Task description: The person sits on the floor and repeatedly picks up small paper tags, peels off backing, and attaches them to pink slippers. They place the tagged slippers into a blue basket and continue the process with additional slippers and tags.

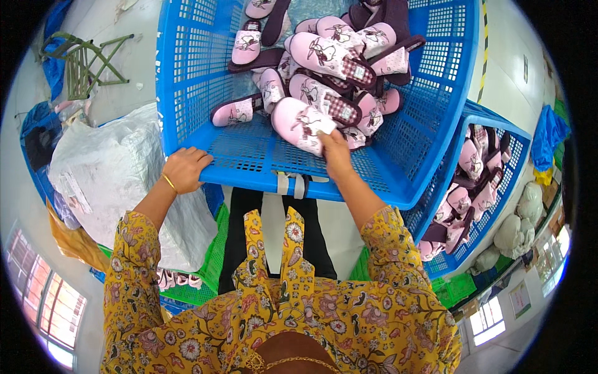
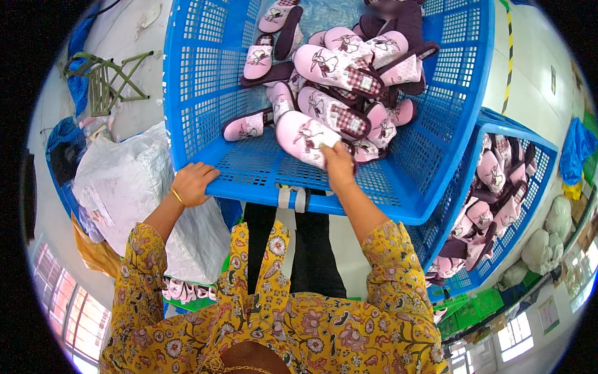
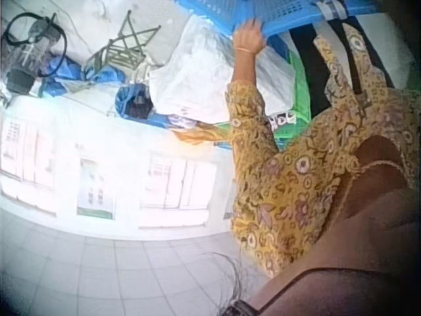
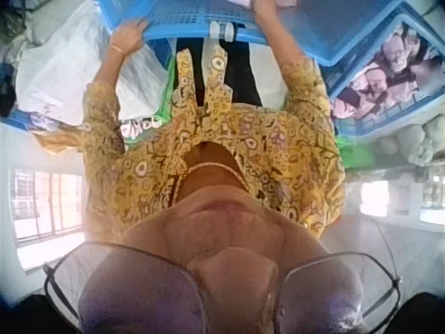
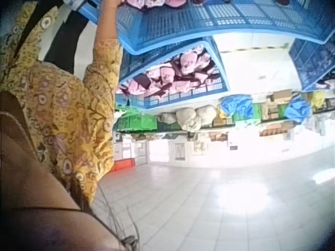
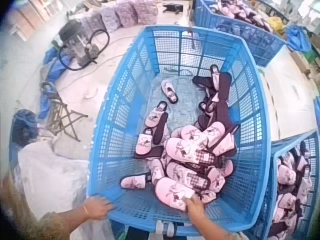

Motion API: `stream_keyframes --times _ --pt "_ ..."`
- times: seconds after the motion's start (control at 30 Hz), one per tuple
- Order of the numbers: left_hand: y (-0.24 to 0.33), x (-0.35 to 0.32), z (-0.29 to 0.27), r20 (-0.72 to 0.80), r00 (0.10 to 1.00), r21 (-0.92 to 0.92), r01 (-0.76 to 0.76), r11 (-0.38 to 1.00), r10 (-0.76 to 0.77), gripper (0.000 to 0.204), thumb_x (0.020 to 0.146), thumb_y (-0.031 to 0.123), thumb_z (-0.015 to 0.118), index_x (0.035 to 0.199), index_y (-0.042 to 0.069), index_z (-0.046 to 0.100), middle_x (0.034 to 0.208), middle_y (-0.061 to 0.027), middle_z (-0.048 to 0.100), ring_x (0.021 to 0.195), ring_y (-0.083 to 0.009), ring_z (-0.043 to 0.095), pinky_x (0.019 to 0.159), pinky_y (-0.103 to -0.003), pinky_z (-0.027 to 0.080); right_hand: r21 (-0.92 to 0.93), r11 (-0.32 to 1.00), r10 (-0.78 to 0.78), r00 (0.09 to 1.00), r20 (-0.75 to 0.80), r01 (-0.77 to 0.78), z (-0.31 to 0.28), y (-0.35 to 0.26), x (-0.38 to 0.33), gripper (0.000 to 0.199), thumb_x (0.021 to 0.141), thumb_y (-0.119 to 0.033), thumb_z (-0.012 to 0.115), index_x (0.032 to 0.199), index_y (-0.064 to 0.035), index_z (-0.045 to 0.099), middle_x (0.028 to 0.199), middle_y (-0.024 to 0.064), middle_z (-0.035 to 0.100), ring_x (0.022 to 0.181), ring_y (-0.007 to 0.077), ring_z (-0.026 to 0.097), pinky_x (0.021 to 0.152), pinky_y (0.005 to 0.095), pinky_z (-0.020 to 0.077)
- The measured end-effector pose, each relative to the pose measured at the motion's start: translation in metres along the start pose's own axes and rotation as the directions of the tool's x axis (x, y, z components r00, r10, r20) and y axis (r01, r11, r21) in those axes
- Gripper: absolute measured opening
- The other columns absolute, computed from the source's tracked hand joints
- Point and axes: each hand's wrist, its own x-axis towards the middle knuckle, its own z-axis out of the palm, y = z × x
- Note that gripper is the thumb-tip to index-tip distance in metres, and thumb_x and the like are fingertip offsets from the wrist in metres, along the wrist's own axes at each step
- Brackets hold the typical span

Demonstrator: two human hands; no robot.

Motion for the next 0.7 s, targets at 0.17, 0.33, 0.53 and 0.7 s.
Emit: stream_keyframes --times 0.17,0.33,0.53,0.7 --pt "0.001 0.0 -0.001 0.015 1.0 0.007 0.006 1.0 -0.007 0.052 0.067 0.03 0.079 0.113 0.012 0.063 0.105 -0.0053 0.064 0.097 -0.0238 0.061 0.083 -0.037 0.048 -0.651 0.756 -0.049 0.998 0.047 0.068 0.041 0.043 0.043 0.035 0.082 -0.03 0.07 0.093 0.0022 0.063 0.085 0.0178 0.067 0.079 0.0281 0.063 0.074 0.0386 0.049" --pt "0.011 0.012 -0.006 0.017 0.999 -0.277 0.051 0.959 -0.048 0.063 0.074 0.042 0.077 0.124 0.009 0.058 0.118 -0.0104 0.062 0.108 -0.0287 0.059 0.094 -0.04 0.046 -0.903 0.387 0.04 0.975 0.217 0.185 0.035 0.039 0.059 0.041 0.079 -0.037 0.069 0.09 0.0025 0.062 0.086 0.0257 0.066 0.086 0.0408 0.065 0.079 0.0453 0.0504" --pt "0.004 0.09 0.014 -0.004 0.961 -0.627 0.214 0.749 -0.278 0.053 0.084 0.036 0.069 0.124 0.004 0.058 0.12 -0.0157 0.063 0.11 -0.0318 0.06 0.096 -0.039 0.047 -0.866 0.494 0.065 0.991 0.12 0.073 0.043 0.045 0.052 0.049 0.082 -0.043 0.067 0.095 0.0042 0.064 0.086 0.0249 0.067 0.085 0.0385 0.066 0.078 0.0438 0.0507" --pt "-0.042 0.156 0.038 0.057 0.862 -0.649 0.416 0.637 -0.504 0.047 0.086 0.031 0.069 0.126 0.007 0.059 0.119 -0.0181 0.063 0.109 -0.0288 0.062 0.093 -0.037 0.049 -0.559 0.799 0.219 0.973 -0.075 -0.223 0.077 0.033 0.048 0.039 0.086 -0.037 0.072 0.103 -0.0019 0.067 0.079 0.0072 0.065 0.066 0.0131 0.056 0.06 0.0282 0.0473"
